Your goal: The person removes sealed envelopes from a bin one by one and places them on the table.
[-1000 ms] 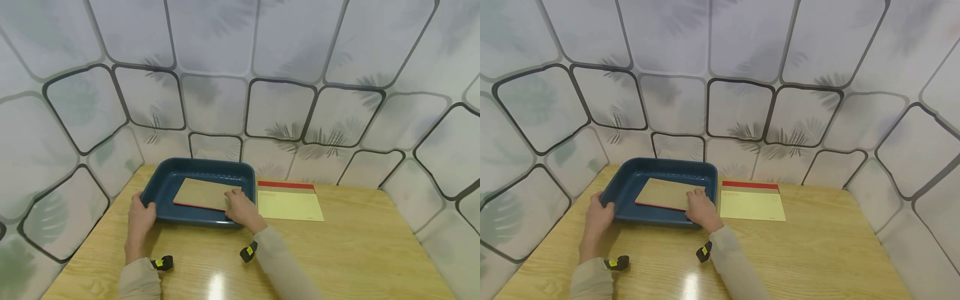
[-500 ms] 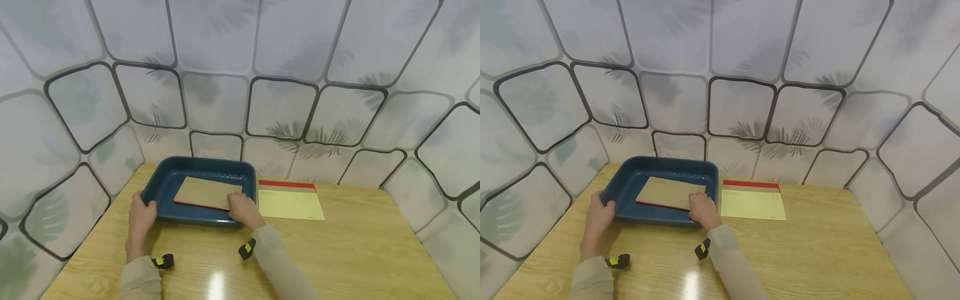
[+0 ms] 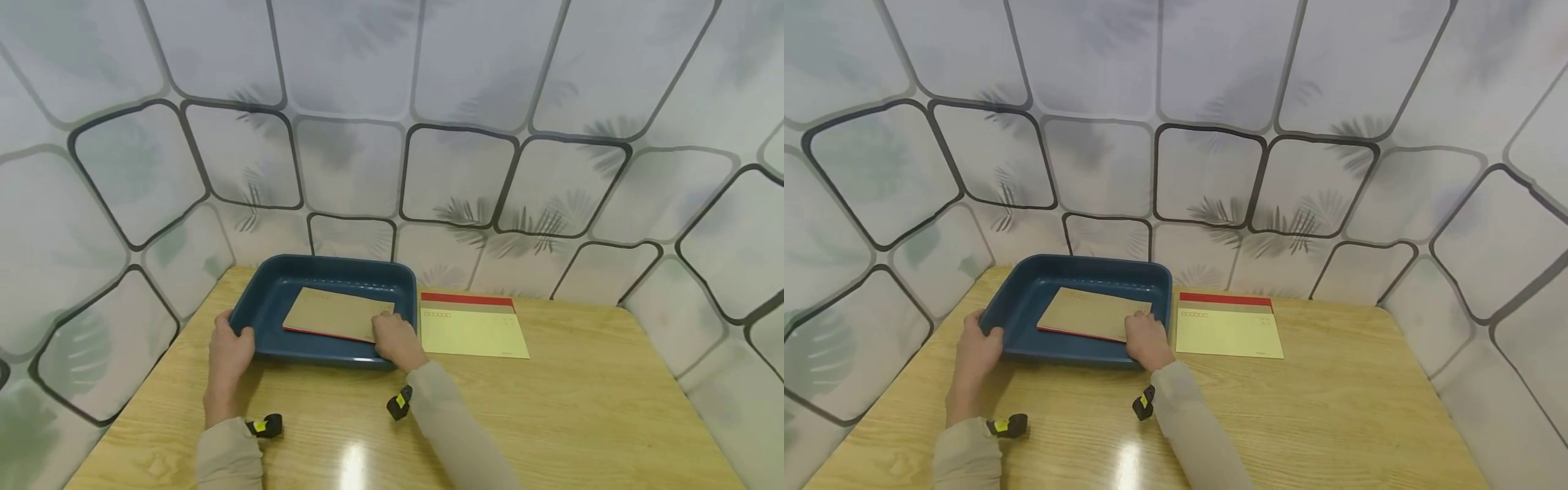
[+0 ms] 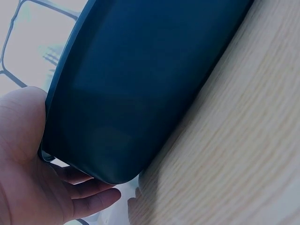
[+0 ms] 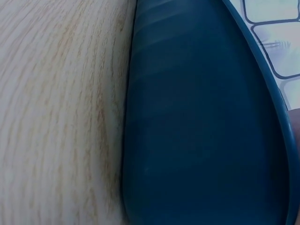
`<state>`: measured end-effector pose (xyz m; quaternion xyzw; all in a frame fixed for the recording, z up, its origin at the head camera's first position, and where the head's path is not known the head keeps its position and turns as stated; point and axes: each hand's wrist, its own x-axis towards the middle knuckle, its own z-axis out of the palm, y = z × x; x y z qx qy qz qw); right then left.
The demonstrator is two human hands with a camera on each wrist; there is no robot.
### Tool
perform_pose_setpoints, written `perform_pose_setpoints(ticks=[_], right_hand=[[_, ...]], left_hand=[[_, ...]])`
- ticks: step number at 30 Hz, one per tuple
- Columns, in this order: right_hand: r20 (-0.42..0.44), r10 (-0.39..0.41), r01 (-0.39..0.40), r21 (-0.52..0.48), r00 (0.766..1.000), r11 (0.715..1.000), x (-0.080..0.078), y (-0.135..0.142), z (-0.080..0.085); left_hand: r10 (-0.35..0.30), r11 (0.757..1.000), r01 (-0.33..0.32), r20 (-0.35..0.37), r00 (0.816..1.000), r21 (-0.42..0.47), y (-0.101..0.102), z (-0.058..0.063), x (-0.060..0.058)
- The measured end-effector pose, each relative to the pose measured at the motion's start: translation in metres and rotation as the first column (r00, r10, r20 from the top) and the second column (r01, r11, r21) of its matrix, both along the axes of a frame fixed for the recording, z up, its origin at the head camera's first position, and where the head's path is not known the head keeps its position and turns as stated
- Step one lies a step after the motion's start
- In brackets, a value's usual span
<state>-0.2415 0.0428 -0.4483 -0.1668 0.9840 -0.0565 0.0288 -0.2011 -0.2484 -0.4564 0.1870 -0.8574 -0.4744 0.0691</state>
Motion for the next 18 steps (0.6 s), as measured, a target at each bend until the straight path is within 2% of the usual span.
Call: perform_pose_setpoints(ticks=[13, 18], right_hand=[[-0.033, 0.021, -0.019, 0.052, 0.999, 0.998, -0.0004, -0.0018, -0.0059], [-0.061, 0.033, -0.03, 0.044, 0.998, 0.999, -0.0004, 0.0001, -0.005]], left_hand=[[0.007, 1.0, -0.007, -0.002, 1.0, 0.002, 0.0003, -0.0008, 0.0029], [-0.001, 1.0, 0.0, 0.004, 1.0, 0.012, 0.0009, -0.0005, 0.0028]])
